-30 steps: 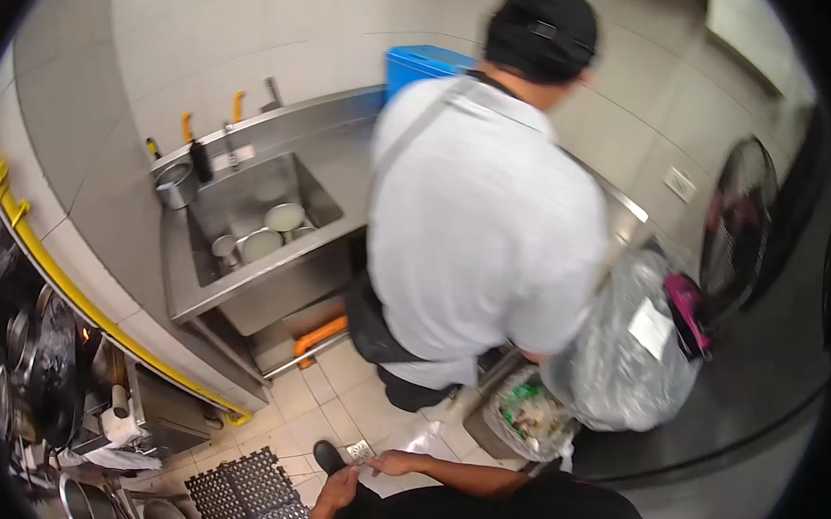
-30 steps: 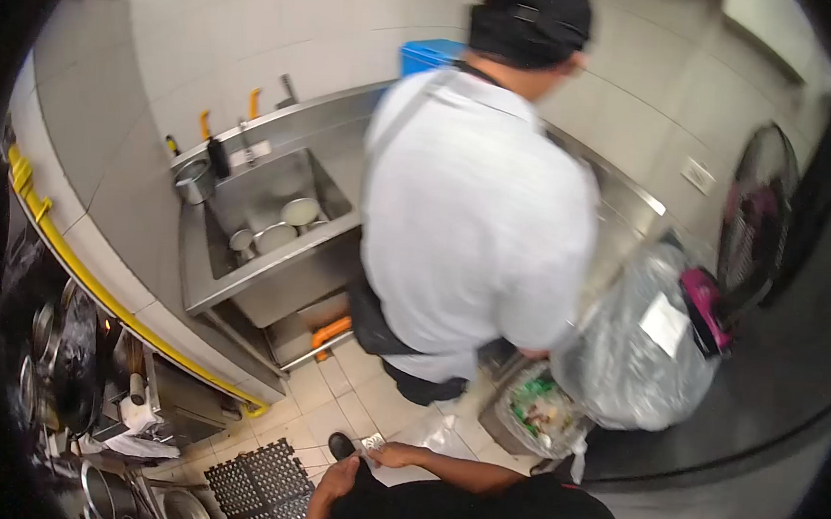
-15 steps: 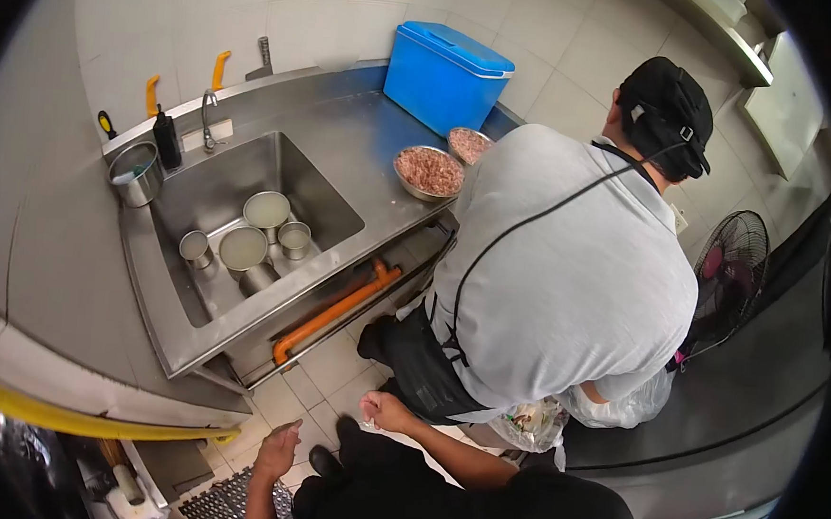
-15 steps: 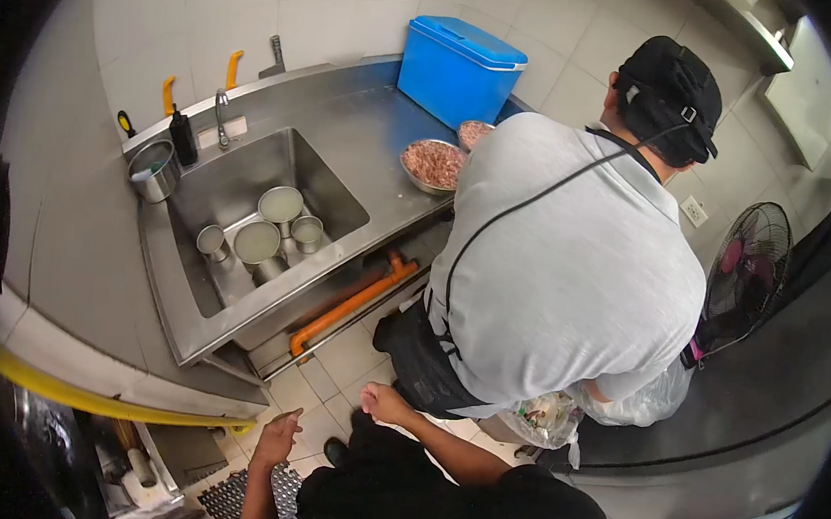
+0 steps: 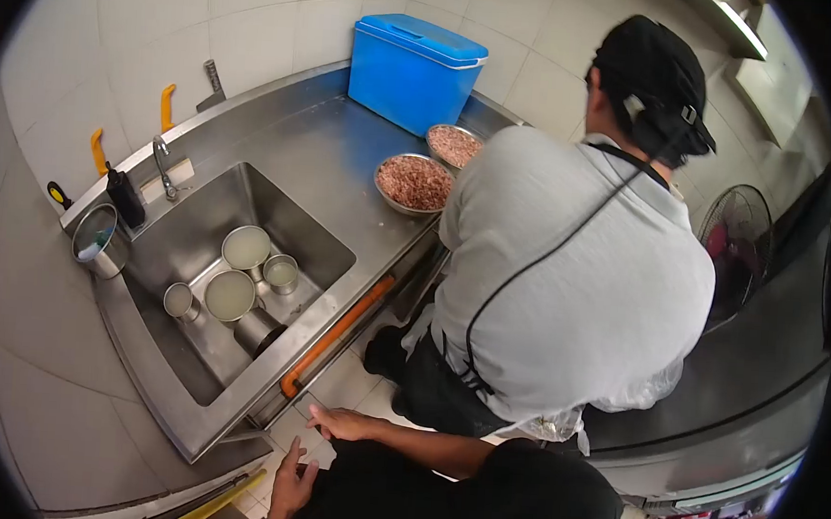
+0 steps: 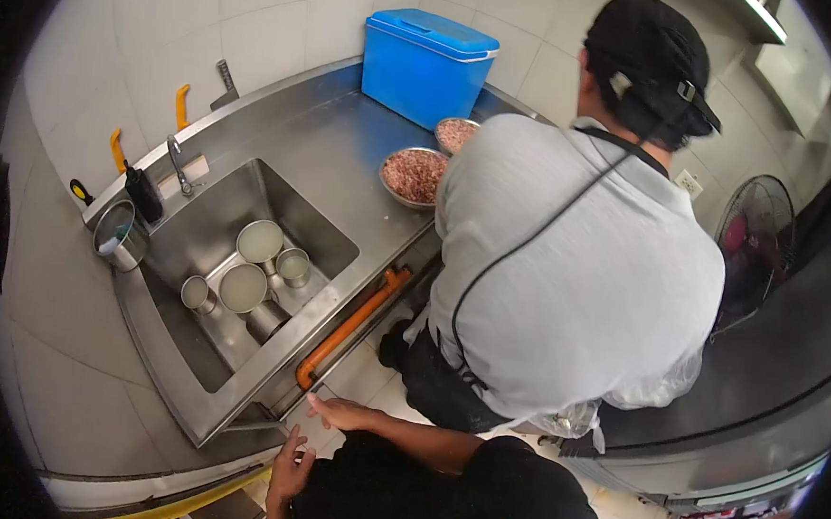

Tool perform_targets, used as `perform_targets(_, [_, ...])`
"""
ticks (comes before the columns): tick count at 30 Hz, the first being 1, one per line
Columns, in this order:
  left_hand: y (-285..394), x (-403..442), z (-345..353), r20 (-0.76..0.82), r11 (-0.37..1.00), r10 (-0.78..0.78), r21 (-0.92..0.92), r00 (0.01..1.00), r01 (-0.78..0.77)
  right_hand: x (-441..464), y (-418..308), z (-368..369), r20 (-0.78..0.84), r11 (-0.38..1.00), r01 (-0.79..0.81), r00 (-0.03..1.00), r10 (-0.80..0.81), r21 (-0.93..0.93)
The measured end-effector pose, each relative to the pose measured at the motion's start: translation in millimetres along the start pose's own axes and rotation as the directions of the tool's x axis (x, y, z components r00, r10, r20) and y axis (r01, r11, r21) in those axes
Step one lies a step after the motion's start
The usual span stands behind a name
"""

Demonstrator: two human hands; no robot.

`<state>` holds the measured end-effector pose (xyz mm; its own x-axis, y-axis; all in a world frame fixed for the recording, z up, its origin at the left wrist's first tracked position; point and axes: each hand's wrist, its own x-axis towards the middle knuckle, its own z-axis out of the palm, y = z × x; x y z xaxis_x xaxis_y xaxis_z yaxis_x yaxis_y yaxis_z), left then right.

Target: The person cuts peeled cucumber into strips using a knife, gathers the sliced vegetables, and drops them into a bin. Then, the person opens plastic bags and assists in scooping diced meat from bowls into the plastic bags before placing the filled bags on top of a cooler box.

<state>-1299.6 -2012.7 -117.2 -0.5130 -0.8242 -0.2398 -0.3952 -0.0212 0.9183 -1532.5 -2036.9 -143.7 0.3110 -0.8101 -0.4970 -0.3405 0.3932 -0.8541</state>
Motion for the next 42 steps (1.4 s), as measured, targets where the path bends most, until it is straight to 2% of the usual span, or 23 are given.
perform_targets(3, [-8.0,16.7,-1.7,0.191,0.987,-0.08,-0.12,0.978,0.104,-37.8,13.8,16.0,-0.007,0.999,-0.009,1.0,0.008,-0.045])
perform_targets(5, [-23.9,26.0,7.8,0.28,0.996,0.055,0.046,0.958,-0.07,-76.3,32.7,33.4,-0.081,0.973,-0.14,0.984,0.157,0.181])
perform_targets(7, [-40.3,44.1,20.6,0.535,0.947,-0.01,0.277,0.845,-0.164,-126.6,44.3,54.1,-0.151,0.94,-0.112,0.974,0.168,0.323])
perform_targets(9, [-31.0,42.8,41.8,0.633,0.857,-0.029,0.415,0.773,-0.307,-168.7,59.8,79.6,-0.258,0.891,-0.077,0.943,0.211,0.447])
perform_targets(10, [-27.9,47.0,52.4,0.724,0.785,-0.142,0.497,0.675,-0.369,-188.4,62.1,87.4,-0.301,0.884,-0.115,0.914,0.273,0.454])
perform_targets(13, [-16.5,30.0,97.5,0.878,0.703,-0.062,0.376,0.474,-0.604,-237.4,87.1,123.6,-0.447,0.887,-0.025,0.857,0.256,0.46])
perform_targets(15, [-24.4,29.0,140.6,0.926,0.794,-0.078,0.282,0.369,-0.539,-268.0,96.6,131.6,-0.521,0.927,-0.05,0.815,0.253,0.373])
perform_targets(16, [45.5,-0.9,154.9,0.911,0.754,-0.174,0.367,0.373,-0.545,-290.8,88.8,131.7,-0.531,0.916,-0.04,0.804,0.266,0.399])
perform_targets(17, [56.0,-13.1,175.6,0.909,0.709,-0.175,0.383,0.379,-0.592,-303.9,97.0,139.4,-0.589,0.905,-0.001,0.759,0.277,0.425])
perform_targets(19, [65.8,-38.0,255.2,0.938,0.691,-0.137,0.321,0.318,-0.648,-357.0,136.8,156.7,-0.841,0.969,0.18,0.538,0.045,0.167])
perform_targets(21, [77.8,-61.2,320.5,0.957,0.604,-0.202,0.29,0.21,-0.742,-400.0,171.0,169.1,-0.927,0.974,0.187,0.371,0.05,0.128])
perform_targets(22, [101.5,-84.0,352.1,0.968,0.624,-0.237,0.217,0.083,-0.751,-426.7,186.6,175.0,-0.924,0.951,0.217,0.358,0.135,0.222])
perform_targets(23, [73.3,-83.7,391.2,0.995,0.707,-0.002,-0.069,-0.1,-0.704,-460.0,200.3,182.1,-0.915,0.916,0.253,0.341,0.217,0.311])
perform_targets(25, [94.3,-122.5,462.3,0.962,0.54,-0.19,-0.064,-0.196,-0.839,-515.1,245.3,205.6,-0.954,0.885,0.356,0.136,0.267,0.299])
perform_targets(27, [90.5,-152.6,558.6,0.882,0.517,-0.346,-0.105,-0.32,-0.85,-588.4,279.5,236.8,-0.96,0.946,0.241,-0.123,0.253,0.219])
perform_targets(28, [104.5,-173.4,597.4,0.85,0.495,-0.385,-0.139,-0.36,-0.858,-618.4,296.0,245.7,-0.944,0.937,0.258,-0.168,0.285,0.236])
perform_targets(30, [141.3,-261.6,672.6,0.838,0.242,-0.349,-0.353,-0.421,-0.904,-682.1,323.3,269.7,-0.898,0.92,0.302,-0.281,0.338,0.251])
perform_targets(33, [178.4,-376.9,750.5,0.76,0.404,-0.308,-0.441,-0.573,-0.801,-766.9,348.4,292.0,-0.88,0.959,0.153,-0.384,0.28,0.238])
perform_targets(34, [181.6,-407.1,779.7,0.725,0.424,-0.313,-0.471,-0.614,-0.773,-780.8,354.6,291.2,-0.71,0.962,-0.023,-0.68,0.184,0.272])
perform_targets(35, [184.4,-434.8,806.7,0.687,0.438,-0.33,-0.497,-0.648,-0.749,-801.4,362.4,296.7,-0.48,0.914,-0.194,-0.877,0.001,0.357])
perform_targets(36, [185.2,-456.6,831.1,0.65,0.444,-0.35,-0.519,-0.674,-0.731,-826.9,368.5,306.3,-0.447,0.906,-0.187,-0.894,0.003,0.38])
perform_targets(38, [183.6,-496.1,881.8,0.564,0.462,-0.396,-0.56,-0.725,-0.688,-885.3,386.9,326.9,-0.515,0.833,0.098,-0.744,0.425,0.545])
perform_targets(42, [168.0,-585.9,990.9,0.35,0.537,-0.462,-0.621,-0.815,-0.571,-972.3,447.6,375.0,-0.395,0.738,0.255,-0.713,0.58,0.624])
